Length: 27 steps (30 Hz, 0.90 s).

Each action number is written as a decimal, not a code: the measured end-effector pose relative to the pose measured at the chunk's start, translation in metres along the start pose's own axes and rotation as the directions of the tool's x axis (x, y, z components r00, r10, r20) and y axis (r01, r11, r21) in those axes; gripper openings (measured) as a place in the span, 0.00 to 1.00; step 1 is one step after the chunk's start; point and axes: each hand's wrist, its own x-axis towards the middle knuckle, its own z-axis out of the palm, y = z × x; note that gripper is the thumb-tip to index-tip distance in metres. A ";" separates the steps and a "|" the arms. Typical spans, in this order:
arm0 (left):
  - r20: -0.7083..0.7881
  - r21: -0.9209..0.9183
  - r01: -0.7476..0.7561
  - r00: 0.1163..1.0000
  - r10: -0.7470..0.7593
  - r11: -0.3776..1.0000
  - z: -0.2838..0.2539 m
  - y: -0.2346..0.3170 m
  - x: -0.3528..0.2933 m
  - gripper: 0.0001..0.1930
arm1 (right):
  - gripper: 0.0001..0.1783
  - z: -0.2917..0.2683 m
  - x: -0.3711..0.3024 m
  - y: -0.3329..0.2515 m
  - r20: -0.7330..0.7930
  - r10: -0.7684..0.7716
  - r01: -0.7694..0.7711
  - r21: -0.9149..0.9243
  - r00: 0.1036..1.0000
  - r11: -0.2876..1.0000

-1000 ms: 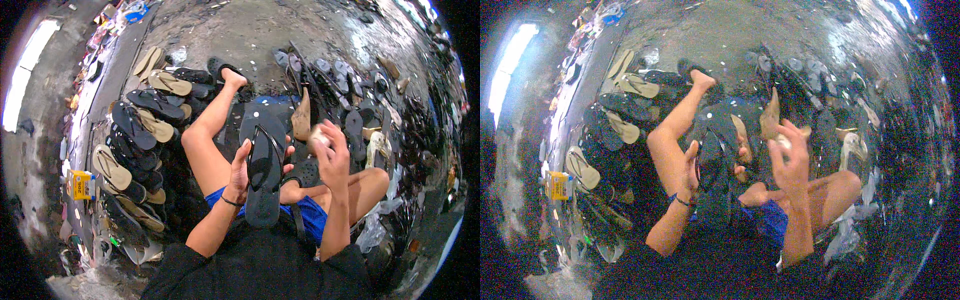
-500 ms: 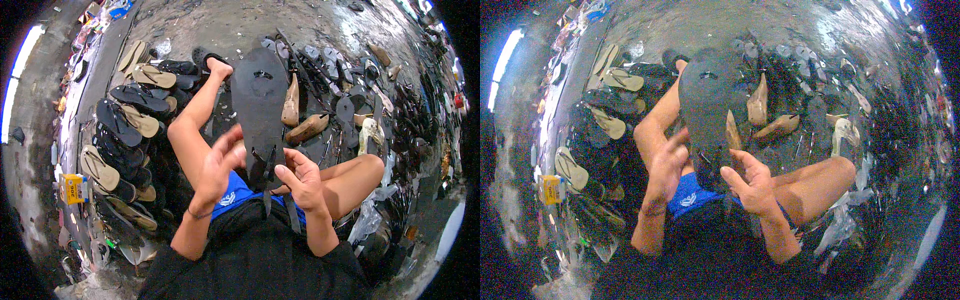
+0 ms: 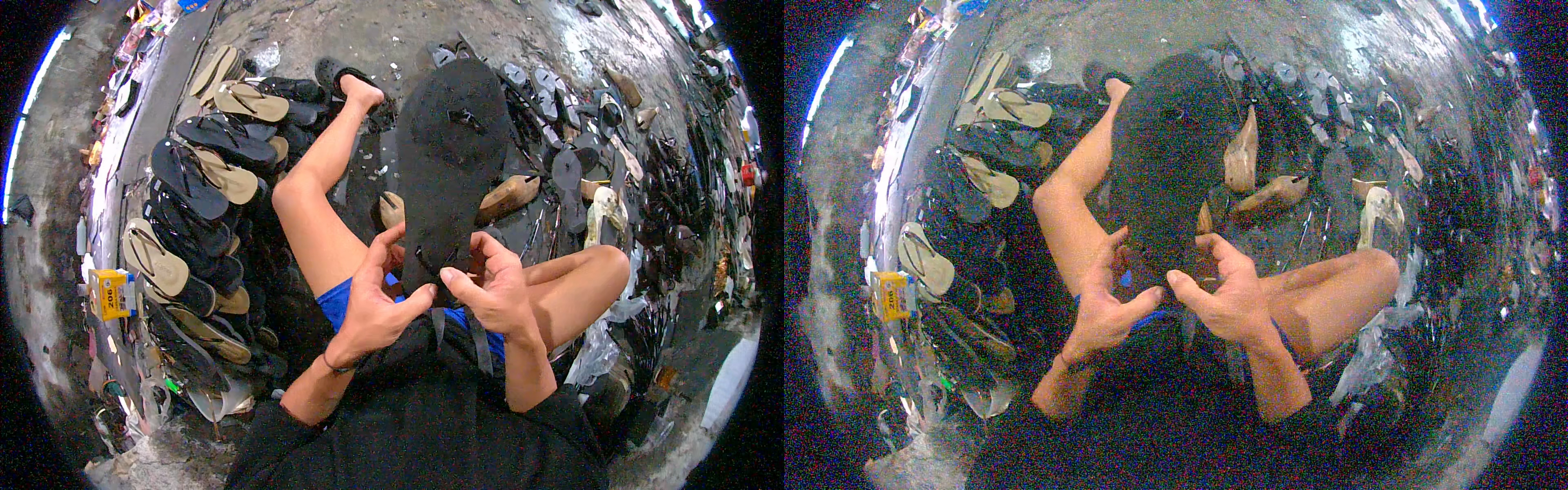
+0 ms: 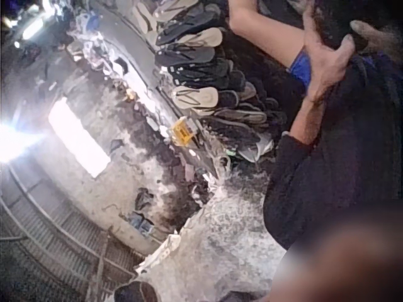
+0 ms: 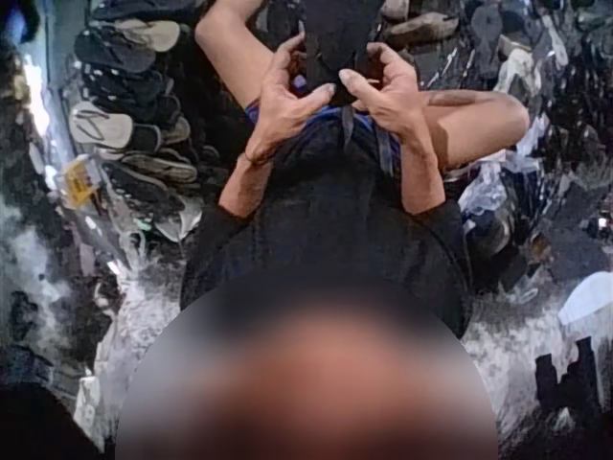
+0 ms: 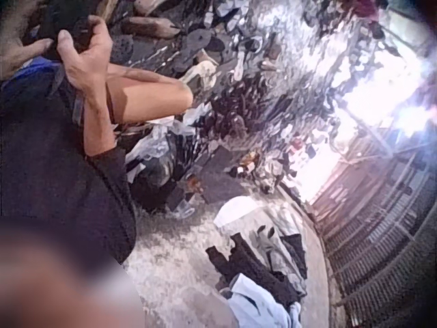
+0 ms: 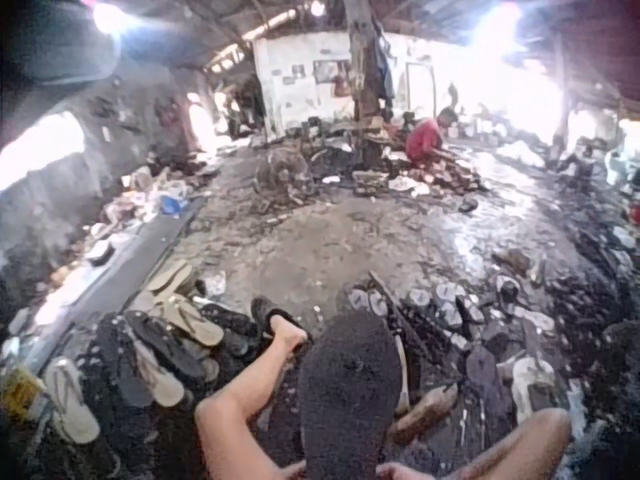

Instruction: The person sits on the floor and repeatedly picks up flip-flop straps and soles, then presses the strap into the sole to assemble them. The person handles the components one at a time, turning them over to align and secure the strap before placing the finished pair aside.

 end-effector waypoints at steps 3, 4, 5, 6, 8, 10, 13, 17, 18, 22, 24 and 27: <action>-0.057 0.098 0.032 0.998 -0.026 0.995 0.006 -0.020 -0.002 0.43 | 0.23 0.006 0.003 0.012 -0.046 -0.009 0.004 -0.102 0.999 0.995; -0.053 0.069 0.067 0.997 -0.063 0.995 0.005 -0.025 -0.003 0.42 | 0.24 0.012 0.005 0.018 -0.069 -0.040 0.031 -0.134 0.997 0.990; -0.050 0.040 0.087 0.995 -0.085 0.995 0.003 -0.030 0.000 0.42 | 0.24 0.016 0.011 0.023 -0.100 -0.038 0.021 -0.171 0.994 0.985; -0.046 0.016 0.084 0.995 -0.084 0.996 0.001 -0.032 0.005 0.41 | 0.24 0.015 0.018 0.025 -0.069 -0.091 0.081 -0.140 0.993 0.987; 0.008 -0.196 0.103 0.995 -0.103 0.975 -0.007 -0.030 0.010 0.42 | 0.25 0.008 0.031 0.028 -0.037 -0.023 0.019 -0.100 0.999 0.995; -0.007 -0.338 0.095 0.995 -0.103 0.936 -0.018 -0.018 0.015 0.44 | 0.24 0.001 0.028 0.021 0.083 0.059 -0.071 0.140 0.995 0.988; -0.382 0.026 -0.261 0.890 0.251 0.965 -0.058 0.003 0.032 0.32 | 0.23 0.006 0.043 0.020 0.048 -0.087 0.079 0.152 0.995 0.985; -0.509 0.800 -0.106 0.402 0.761 0.591 -0.157 0.045 0.044 0.23 | 0.20 -0.001 0.059 0.028 0.079 -0.044 0.038 0.065 0.996 0.997; -0.367 0.927 0.048 0.306 0.878 0.371 -0.183 0.057 0.039 0.22 | 0.20 -0.001 0.062 0.032 0.035 0.029 -0.030 0.022 0.999 0.999; -0.180 0.896 0.444 0.430 0.884 -0.034 -0.252 0.076 0.012 0.25 | 0.18 -0.006 0.077 0.054 0.092 0.107 -0.109 0.022 0.990 0.994; -0.226 0.883 0.463 0.557 0.799 -0.072 -0.265 0.070 0.006 0.26 | 0.19 -0.010 0.092 0.068 0.110 0.113 -0.106 -0.061 0.988 0.992; -0.545 0.739 0.660 0.705 0.454 -0.138 -0.268 0.052 -0.007 0.30 | 0.18 -0.022 0.132 0.082 -0.025 -0.003 -0.003 -0.218 1.000 0.976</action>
